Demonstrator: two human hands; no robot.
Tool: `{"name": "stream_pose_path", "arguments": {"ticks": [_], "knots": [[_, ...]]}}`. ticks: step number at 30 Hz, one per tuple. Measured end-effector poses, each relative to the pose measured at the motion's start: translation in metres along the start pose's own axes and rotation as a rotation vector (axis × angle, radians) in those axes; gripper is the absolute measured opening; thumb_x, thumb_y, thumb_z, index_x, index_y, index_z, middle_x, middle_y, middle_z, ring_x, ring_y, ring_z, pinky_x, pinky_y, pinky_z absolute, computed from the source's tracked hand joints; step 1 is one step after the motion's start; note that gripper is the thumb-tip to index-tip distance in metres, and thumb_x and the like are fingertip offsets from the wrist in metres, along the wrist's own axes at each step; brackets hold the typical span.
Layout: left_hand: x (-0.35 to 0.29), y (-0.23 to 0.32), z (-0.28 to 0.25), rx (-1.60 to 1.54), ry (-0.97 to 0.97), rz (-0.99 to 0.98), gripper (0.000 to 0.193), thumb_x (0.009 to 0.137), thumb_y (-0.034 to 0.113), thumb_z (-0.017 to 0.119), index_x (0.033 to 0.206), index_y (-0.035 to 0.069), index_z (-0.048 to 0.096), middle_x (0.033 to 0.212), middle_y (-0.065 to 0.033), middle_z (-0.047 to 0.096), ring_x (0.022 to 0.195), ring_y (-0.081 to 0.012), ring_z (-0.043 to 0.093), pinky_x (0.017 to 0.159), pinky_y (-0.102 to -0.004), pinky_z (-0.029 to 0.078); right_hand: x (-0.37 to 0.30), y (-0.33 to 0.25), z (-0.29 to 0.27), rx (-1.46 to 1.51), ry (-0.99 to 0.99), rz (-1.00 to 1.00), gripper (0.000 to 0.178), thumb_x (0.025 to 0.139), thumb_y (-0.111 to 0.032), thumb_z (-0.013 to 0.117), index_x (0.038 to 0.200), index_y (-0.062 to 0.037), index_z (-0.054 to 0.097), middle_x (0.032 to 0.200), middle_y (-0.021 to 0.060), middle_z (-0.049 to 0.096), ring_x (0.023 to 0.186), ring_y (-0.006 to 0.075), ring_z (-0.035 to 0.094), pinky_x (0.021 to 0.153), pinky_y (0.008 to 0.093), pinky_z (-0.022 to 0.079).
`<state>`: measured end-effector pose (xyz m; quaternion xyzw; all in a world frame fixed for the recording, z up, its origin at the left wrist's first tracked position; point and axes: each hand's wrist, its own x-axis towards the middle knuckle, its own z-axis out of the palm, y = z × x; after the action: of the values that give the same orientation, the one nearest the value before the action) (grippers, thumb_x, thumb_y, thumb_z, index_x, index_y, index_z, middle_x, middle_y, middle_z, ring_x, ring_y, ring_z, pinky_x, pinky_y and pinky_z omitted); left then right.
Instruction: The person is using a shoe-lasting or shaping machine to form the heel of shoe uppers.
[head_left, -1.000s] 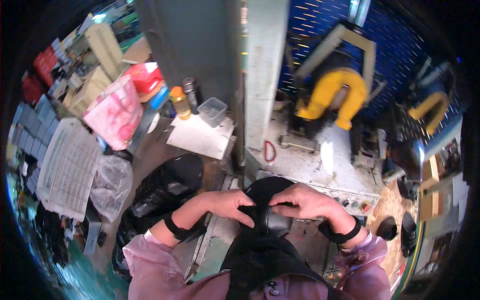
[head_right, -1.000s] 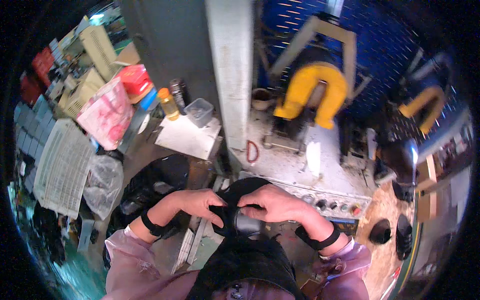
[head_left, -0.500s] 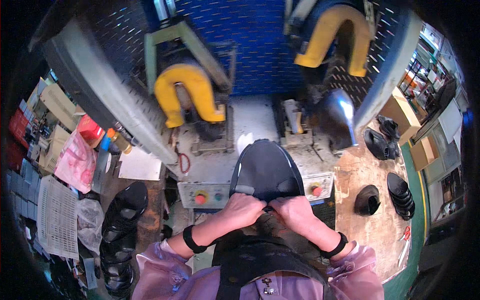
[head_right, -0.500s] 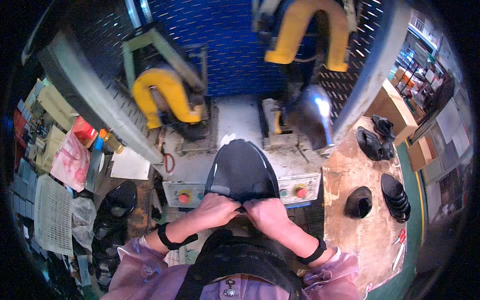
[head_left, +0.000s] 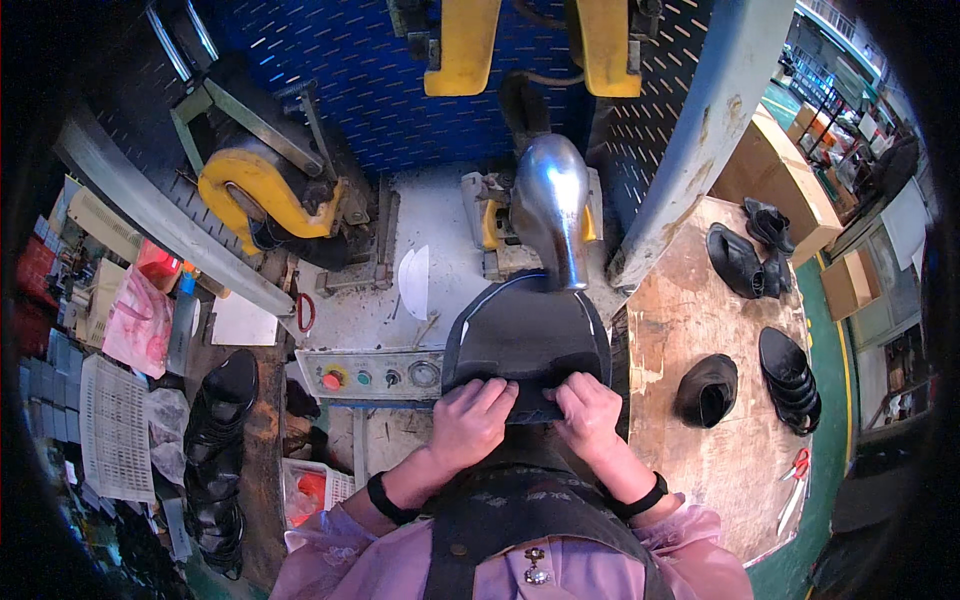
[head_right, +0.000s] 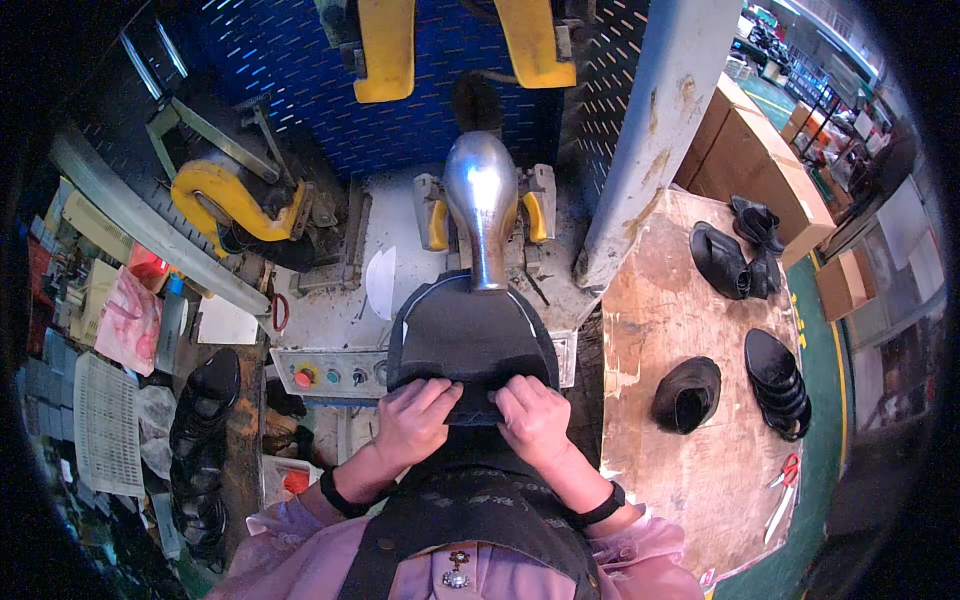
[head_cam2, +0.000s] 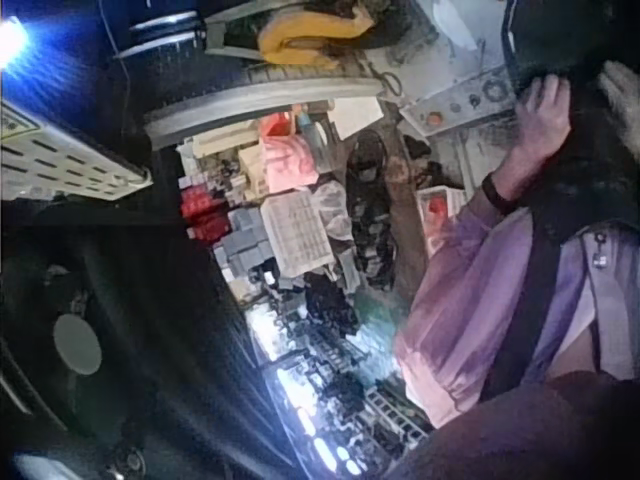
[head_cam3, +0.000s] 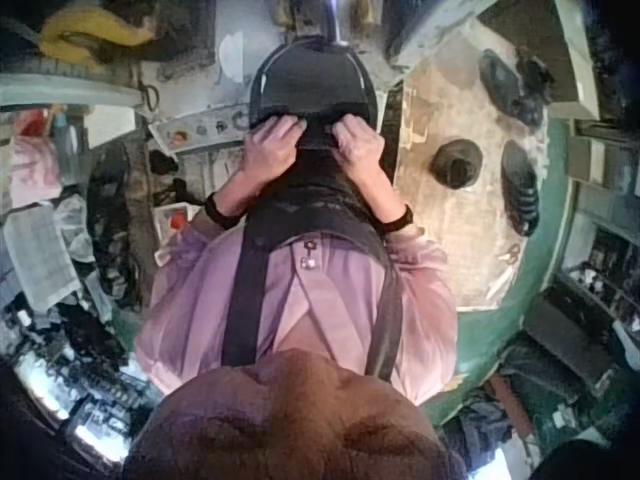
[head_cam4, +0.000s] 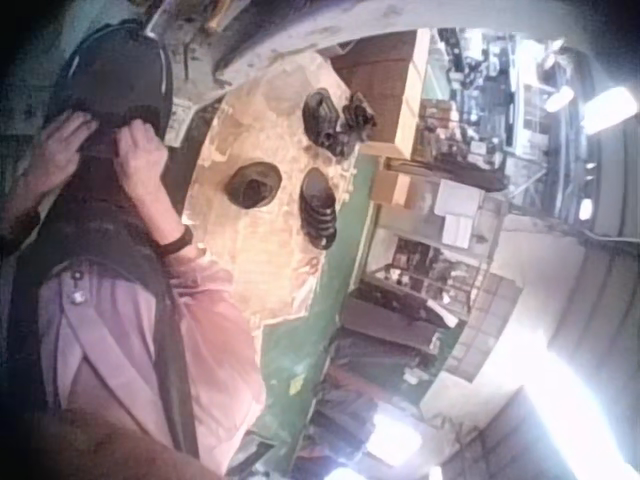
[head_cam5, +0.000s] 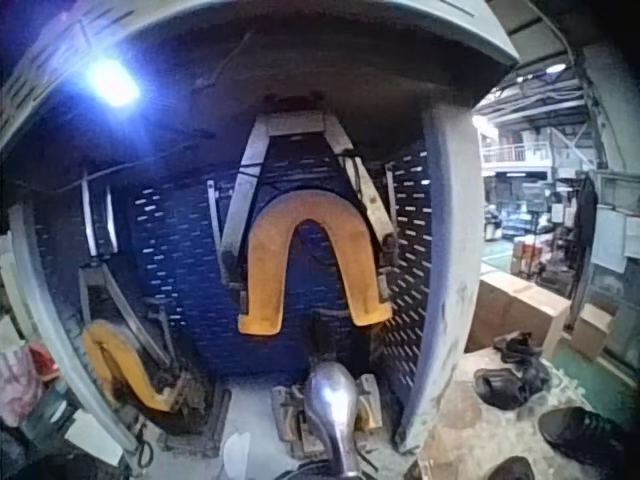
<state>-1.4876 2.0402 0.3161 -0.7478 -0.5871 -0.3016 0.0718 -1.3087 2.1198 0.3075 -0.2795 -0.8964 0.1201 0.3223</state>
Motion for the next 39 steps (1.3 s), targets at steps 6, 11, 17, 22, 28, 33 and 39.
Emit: {"name": "stream_pose_path", "arguments": {"ticks": [6, 11, 17, 22, 28, 33, 39], "knots": [[0.002, -0.004, -0.002, -0.040, -0.062, 0.016, 0.032, 0.065, 0.004, 0.060, 0.096, 0.007, 0.065, 0.077, -0.0029, 0.048, 0.065, -0.0192, 0.056, 0.055, -0.0317, 0.049, 0.006, 0.005, -0.010, -0.017, 0.001, -0.038, 0.027, 0.054, -0.009, 0.067, 0.080, -0.0102, 0.061, 0.068, 0.0037, 0.045, 0.061, 0.0214, 0.051, 0.049, 0.0338, 0.043], [0.010, -0.005, -0.006, -0.133, -0.105, 0.065, 0.041, 0.066, 0.004, 0.060, 0.106, 0.012, 0.066, 0.074, -0.0021, 0.046, 0.062, -0.0182, 0.055, 0.052, -0.0316, 0.047, 0.009, 0.010, -0.012, -0.018, -0.030, -0.111, 0.039, 0.057, -0.009, 0.066, 0.096, -0.0141, 0.068, 0.068, 0.0018, 0.045, 0.061, 0.0192, 0.051, 0.048, 0.0317, 0.043], [0.005, -0.018, -0.017, -0.137, -0.057, 0.177, 0.025, 0.066, 0.006, 0.066, 0.090, 0.008, 0.068, 0.065, -0.0020, 0.043, 0.059, -0.0177, 0.052, 0.051, -0.0306, 0.044, 0.011, 0.012, -0.019, 0.046, -0.092, -0.176, 0.034, 0.057, -0.015, 0.068, 0.091, -0.0149, 0.068, 0.069, 0.0001, 0.047, 0.060, 0.0181, 0.051, 0.048, 0.0320, 0.042], [0.019, -0.017, -0.038, -0.201, -0.034, 0.205, 0.011, 0.067, 0.007, 0.069, 0.075, 0.007, 0.063, 0.063, -0.0028, 0.042, 0.057, -0.0189, 0.050, 0.050, -0.0331, 0.042, 0.020, 0.008, -0.038, 0.077, -0.044, -0.266, 0.029, 0.057, -0.023, 0.067, 0.083, -0.0123, 0.071, 0.065, 0.0011, 0.047, 0.057, 0.0189, 0.051, 0.047, 0.0317, 0.039], [0.046, -0.024, -0.073, -0.317, -0.213, 0.253, 0.019, 0.070, 0.013, 0.071, 0.071, 0.005, 0.054, 0.067, -0.0055, 0.044, 0.063, -0.0225, 0.050, 0.054, -0.0349, 0.042, 0.039, -0.001, -0.068, 0.200, -0.081, -0.292, 0.023, 0.056, -0.023, 0.076, 0.072, -0.0083, 0.068, 0.062, 0.0016, 0.048, 0.057, 0.0188, 0.051, 0.047, 0.0313, 0.038], [0.101, -0.044, -0.104, -0.579, -0.381, 0.200, 0.027, 0.076, 0.023, 0.071, 0.078, 0.003, 0.053, 0.076, -0.0107, 0.049, 0.075, -0.0318, 0.052, 0.066, -0.0399, 0.043, 0.078, 0.008, -0.093, 0.526, -0.182, -0.109, 0.031, 0.060, -0.021, 0.085, 0.069, -0.0024, 0.062, 0.064, 0.0056, 0.049, 0.056, 0.0206, 0.052, 0.051, 0.0295, 0.040], [0.181, -0.069, -0.122, -0.692, -0.313, 0.113, 0.024, 0.080, 0.021, 0.070, 0.087, 0.001, 0.058, 0.081, -0.0061, 0.054, 0.079, -0.0175, 0.054, 0.071, -0.0311, 0.044, 0.147, 0.024, -0.126, 0.697, -0.027, 0.103, 0.021, 0.069, -0.012, 0.078, 0.082, -0.0010, 0.067, 0.073, 0.0006, 0.052, 0.074, 0.0131, 0.051, 0.066, 0.0276, 0.042]]}}
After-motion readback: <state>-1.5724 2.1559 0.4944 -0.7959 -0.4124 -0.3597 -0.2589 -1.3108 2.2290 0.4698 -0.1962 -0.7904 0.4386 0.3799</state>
